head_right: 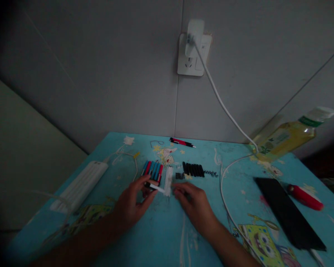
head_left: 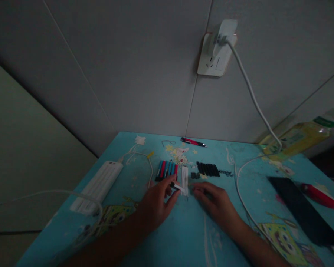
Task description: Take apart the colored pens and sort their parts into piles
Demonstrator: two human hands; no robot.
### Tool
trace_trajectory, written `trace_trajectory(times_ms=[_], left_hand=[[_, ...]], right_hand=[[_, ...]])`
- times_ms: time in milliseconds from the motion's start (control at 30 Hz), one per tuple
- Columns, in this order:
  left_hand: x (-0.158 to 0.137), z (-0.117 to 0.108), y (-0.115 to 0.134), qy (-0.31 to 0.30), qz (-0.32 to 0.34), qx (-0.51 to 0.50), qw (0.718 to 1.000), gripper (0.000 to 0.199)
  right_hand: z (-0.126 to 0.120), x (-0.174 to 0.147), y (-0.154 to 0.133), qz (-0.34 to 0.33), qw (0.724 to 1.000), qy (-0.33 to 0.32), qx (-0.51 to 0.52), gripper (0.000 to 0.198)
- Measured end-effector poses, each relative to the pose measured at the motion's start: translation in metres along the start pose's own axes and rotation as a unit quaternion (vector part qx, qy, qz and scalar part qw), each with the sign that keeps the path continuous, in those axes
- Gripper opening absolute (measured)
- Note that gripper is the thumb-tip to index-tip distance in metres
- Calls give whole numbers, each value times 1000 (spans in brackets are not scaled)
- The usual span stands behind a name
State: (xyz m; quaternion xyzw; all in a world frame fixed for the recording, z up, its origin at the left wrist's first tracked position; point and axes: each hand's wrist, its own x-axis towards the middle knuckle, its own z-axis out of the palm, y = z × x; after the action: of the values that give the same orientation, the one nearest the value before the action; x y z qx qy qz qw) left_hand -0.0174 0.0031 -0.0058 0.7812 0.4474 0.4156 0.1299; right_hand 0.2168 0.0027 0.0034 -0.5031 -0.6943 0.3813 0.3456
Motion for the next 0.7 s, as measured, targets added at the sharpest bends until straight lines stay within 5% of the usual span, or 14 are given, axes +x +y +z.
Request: trace_trajectory(times_ms=[200, 433, 700], left_hand=[[4, -4, 0, 14, -2, 54, 998, 33], [7, -5, -5, 3, 52, 40, 998, 31], [8, -9, -10, -46, 138, 30, 989, 30]], right_hand=[[-1, 1, 8, 26, 998, 54, 18, 16], [1, 2, -2, -56, 997, 22, -44, 12], [-3, 2, -2, -65, 996, 4, -63, 13]])
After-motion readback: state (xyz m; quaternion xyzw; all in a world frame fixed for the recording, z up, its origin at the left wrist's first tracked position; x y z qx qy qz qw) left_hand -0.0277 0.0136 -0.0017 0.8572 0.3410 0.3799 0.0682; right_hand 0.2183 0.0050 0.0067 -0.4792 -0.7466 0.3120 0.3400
